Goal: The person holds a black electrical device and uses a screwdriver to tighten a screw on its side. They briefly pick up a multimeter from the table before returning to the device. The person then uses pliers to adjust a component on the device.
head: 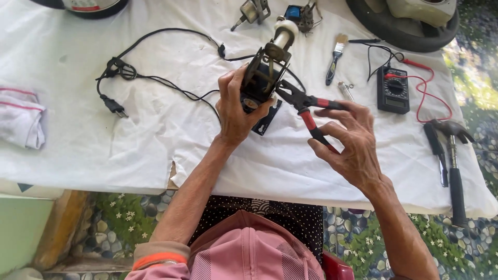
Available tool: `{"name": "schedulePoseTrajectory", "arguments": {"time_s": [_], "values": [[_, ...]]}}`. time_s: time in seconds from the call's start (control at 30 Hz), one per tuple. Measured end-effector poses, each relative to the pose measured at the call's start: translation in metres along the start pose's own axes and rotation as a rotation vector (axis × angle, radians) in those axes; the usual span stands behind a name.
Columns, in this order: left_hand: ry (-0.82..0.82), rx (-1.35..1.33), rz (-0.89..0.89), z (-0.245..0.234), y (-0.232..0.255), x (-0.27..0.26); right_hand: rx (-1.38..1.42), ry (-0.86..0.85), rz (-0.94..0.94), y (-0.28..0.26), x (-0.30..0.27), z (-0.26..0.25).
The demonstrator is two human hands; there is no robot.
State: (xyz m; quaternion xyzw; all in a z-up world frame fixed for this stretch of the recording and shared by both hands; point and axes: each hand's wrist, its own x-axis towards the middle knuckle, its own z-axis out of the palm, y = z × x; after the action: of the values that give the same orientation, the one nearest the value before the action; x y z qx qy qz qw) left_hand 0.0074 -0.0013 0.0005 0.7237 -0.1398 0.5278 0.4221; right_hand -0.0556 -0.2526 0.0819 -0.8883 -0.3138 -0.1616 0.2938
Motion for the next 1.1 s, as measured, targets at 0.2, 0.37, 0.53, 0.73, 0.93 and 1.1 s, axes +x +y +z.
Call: {"name": "schedulePoseTrajectory", "arguments": {"time_s": [0.2,0.37,0.53,0.73,0.93,1.1], "values": [[-0.020,-0.033,-0.023,0.000,0.002,-0.001,-0.305,0.092,-0.166,0.000,-0.001,-0.003],[-0.036,-0.026,-0.035,0.002,-0.001,-0.004,-0.330,0.084,-0.178,0.002,0.001,-0.003],[-0.043,-0.035,-0.054,0.003,-0.001,-0.004,-0.177,0.009,-0.116,0.018,0.002,-0.002],[-0.049,-0.026,-0.061,0.000,0.002,-0.002,0.418,-0.152,0.226,0.027,0.000,-0.003],[-0.029,-0.034,-0.060,0.002,-0.001,-0.003,-0.077,-0.032,-0.011,0.010,-0.003,-0.009],[-0.028,-0.026,-0.056,0.003,-0.002,-0.004,-0.317,0.081,-0.185,0.018,-0.004,-0.001]]}}
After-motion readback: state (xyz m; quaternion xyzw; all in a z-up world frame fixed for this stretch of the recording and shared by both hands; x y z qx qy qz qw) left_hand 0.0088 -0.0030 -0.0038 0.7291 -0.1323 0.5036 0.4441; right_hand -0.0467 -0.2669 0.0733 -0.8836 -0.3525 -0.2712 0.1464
